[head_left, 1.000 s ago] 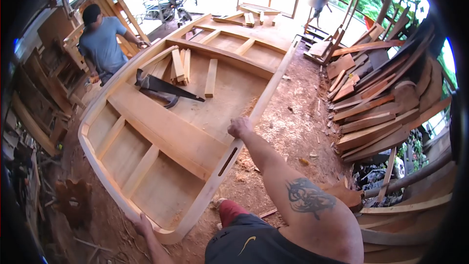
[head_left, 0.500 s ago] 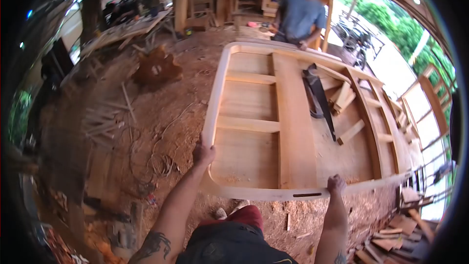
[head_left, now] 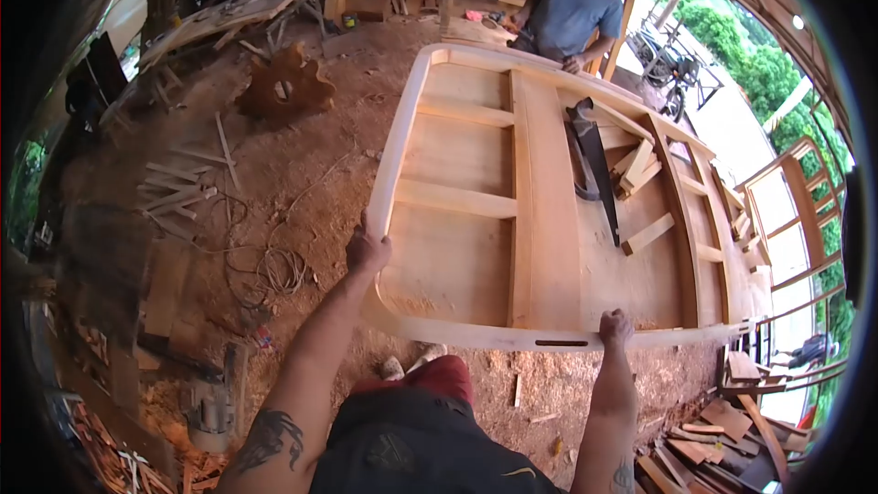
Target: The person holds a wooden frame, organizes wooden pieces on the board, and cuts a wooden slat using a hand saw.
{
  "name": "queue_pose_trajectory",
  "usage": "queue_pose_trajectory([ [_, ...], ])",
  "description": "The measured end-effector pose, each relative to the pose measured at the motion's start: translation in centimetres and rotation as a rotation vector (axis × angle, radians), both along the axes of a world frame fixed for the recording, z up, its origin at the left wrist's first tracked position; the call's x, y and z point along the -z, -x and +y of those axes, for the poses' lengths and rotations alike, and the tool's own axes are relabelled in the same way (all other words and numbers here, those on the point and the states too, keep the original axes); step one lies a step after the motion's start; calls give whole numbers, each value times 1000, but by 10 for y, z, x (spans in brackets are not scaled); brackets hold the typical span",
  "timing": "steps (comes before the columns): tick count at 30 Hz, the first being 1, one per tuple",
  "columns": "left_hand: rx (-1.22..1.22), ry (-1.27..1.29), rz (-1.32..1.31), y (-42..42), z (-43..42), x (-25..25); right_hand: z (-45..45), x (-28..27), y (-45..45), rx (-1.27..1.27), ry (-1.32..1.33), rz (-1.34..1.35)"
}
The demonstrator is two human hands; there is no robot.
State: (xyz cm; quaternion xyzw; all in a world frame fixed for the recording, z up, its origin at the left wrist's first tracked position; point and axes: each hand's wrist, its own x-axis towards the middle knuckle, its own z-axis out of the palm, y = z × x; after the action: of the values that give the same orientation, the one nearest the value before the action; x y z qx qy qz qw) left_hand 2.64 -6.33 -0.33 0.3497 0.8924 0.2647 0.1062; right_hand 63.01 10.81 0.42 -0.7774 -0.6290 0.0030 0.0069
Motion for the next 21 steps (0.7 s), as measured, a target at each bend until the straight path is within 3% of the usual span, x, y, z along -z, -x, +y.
queue_pose_trajectory([
  [21, 15, 32, 18, 4, 5, 10, 0, 2, -1, 17, -17, 14],
])
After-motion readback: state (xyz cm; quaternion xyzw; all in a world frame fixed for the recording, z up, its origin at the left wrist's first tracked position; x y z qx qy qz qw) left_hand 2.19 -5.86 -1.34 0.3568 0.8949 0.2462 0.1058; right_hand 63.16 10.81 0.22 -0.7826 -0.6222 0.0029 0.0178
